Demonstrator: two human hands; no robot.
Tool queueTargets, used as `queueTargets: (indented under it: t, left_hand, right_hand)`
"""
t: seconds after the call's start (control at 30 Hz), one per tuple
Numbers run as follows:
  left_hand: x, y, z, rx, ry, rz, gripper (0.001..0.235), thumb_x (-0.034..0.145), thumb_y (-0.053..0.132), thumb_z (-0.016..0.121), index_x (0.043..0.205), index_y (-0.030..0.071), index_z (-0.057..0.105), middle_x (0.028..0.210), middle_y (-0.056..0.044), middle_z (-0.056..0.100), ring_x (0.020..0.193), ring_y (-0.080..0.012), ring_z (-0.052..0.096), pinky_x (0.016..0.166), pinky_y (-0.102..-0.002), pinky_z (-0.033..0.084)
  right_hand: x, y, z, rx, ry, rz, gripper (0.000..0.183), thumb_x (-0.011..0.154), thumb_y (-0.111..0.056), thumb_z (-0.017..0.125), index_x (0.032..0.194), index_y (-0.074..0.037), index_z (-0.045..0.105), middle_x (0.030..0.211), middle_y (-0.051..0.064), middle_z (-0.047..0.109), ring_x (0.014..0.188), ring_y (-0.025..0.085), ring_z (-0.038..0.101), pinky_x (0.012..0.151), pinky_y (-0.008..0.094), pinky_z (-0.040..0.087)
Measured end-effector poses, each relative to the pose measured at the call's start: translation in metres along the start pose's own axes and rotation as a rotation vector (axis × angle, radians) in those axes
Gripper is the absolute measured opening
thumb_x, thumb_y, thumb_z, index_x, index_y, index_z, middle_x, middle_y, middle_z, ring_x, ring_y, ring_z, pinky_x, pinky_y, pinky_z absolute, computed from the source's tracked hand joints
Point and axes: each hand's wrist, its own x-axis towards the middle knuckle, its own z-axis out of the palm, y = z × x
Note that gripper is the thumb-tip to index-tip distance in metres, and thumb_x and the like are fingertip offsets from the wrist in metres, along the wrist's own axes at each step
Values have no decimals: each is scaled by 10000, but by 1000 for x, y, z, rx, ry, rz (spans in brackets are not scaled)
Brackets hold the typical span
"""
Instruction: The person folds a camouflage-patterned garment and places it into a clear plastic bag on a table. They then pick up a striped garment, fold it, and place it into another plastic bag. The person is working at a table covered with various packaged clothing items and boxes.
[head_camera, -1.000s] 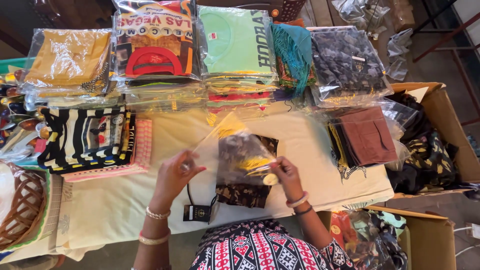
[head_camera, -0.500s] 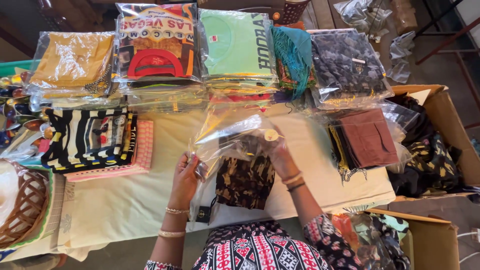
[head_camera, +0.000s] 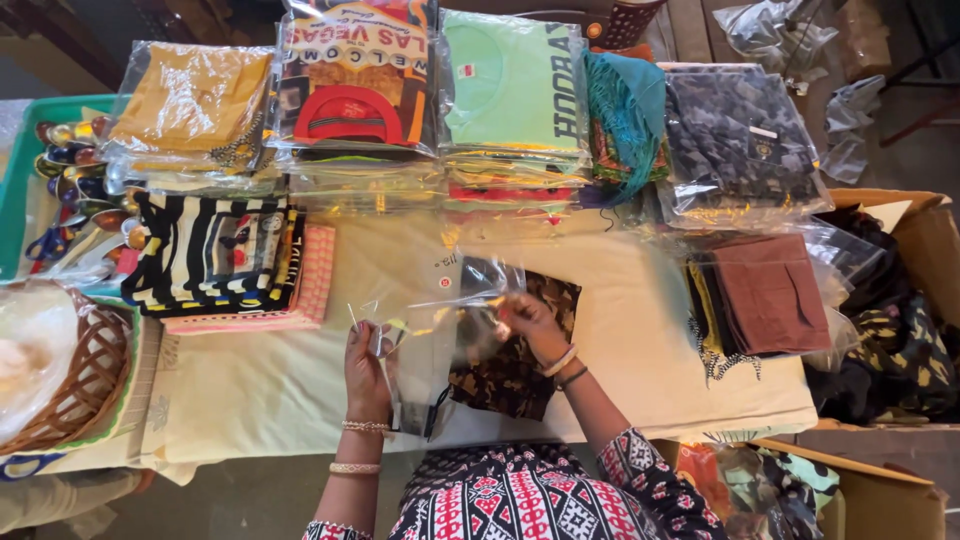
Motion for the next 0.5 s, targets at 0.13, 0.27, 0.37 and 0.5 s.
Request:
queueTargets:
  t: [0.13, 0.27, 0.37, 0.5]
  left_hand:
    - [7, -7, -25, 218, 24, 85, 92, 1044, 204, 641, 1041, 117, 611, 940, -36, 709, 744, -116, 654, 638, -267, 533]
    - [16, -16, -45, 258, -48, 122, 137, 1024, 200, 679, 1050, 107, 581, 943, -58, 692, 723, -153, 651, 568, -308, 516]
    - [17, -19, -44, 530, 104, 192, 165, 1013, 233, 652, 1085, 104, 578, 947, -85, 696, 724, -157, 668, 575, -302, 544]
    - [13, -25, -59, 672, 198, 365, 362, 958, 146, 711, 1247, 118, 495, 1048, -161, 639, 875, -242, 655, 692, -378, 548]
  right_hand:
    - [24, -41, -5, -2, 159, -48, 219, 1063, -142, 640, 1245, -23, 673, 868, 16, 650, 706, 81, 596, 671, 240, 499]
    - [49, -77, 2, -176, 199, 37, 294, 1031, -165, 632, 1317, -101, 640, 815, 24, 625, 622, 103, 560, 526, 226, 426]
    - [53, -33, -20, -407, 176, -46, 371, 964, -142, 649, 1326, -100, 574, 987, 15, 723, 761, 90, 660, 660, 231, 569]
    - [4, 38, -57, -708, 386, -292, 451, 906, -156, 733, 1315, -41, 584, 1111, 113, 701, 969, 212, 690, 802, 337, 583]
